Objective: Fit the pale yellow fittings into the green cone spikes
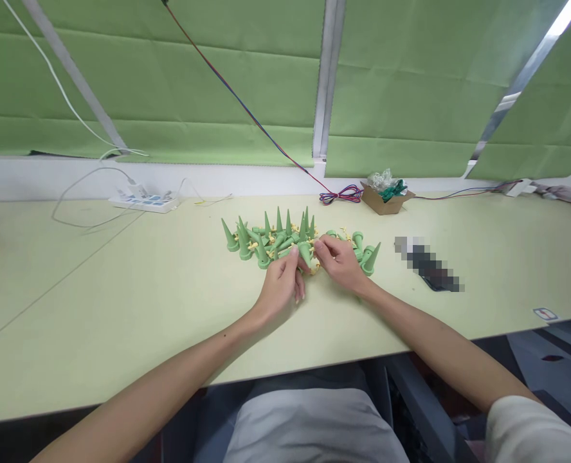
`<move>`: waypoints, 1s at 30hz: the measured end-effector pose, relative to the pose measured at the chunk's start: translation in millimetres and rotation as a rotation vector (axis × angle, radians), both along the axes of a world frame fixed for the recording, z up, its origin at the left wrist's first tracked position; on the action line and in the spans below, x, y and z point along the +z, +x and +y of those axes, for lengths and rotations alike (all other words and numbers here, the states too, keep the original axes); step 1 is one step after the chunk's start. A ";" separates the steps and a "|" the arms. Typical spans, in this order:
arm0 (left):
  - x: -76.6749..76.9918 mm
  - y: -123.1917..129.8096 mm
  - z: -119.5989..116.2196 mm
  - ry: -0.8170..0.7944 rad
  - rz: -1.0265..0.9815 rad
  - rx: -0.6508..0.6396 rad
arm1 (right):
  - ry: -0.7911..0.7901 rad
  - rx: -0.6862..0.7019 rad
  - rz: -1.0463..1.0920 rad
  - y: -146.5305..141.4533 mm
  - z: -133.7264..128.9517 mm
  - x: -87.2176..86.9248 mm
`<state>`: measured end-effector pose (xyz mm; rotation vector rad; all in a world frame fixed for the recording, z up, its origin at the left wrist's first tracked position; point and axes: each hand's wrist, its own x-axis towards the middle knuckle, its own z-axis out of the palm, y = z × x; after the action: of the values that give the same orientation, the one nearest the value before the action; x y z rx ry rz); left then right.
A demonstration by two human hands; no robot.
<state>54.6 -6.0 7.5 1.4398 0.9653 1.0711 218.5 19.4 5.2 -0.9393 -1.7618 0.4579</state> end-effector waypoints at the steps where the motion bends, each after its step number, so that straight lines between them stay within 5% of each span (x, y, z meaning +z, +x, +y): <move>1: 0.6 0.2 0.2 -0.011 -0.020 -0.008 | 0.007 0.010 -0.011 0.0 -0.3 0.3; 30: -1.6 -2.8 1.3 0.160 0.031 0.010 | -0.060 0.053 0.003 0.4 -0.1 1.5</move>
<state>51.8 -4.7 5.9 1.5867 0.9263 1.1582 218.9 19.3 6.7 -0.9349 -1.7826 0.5488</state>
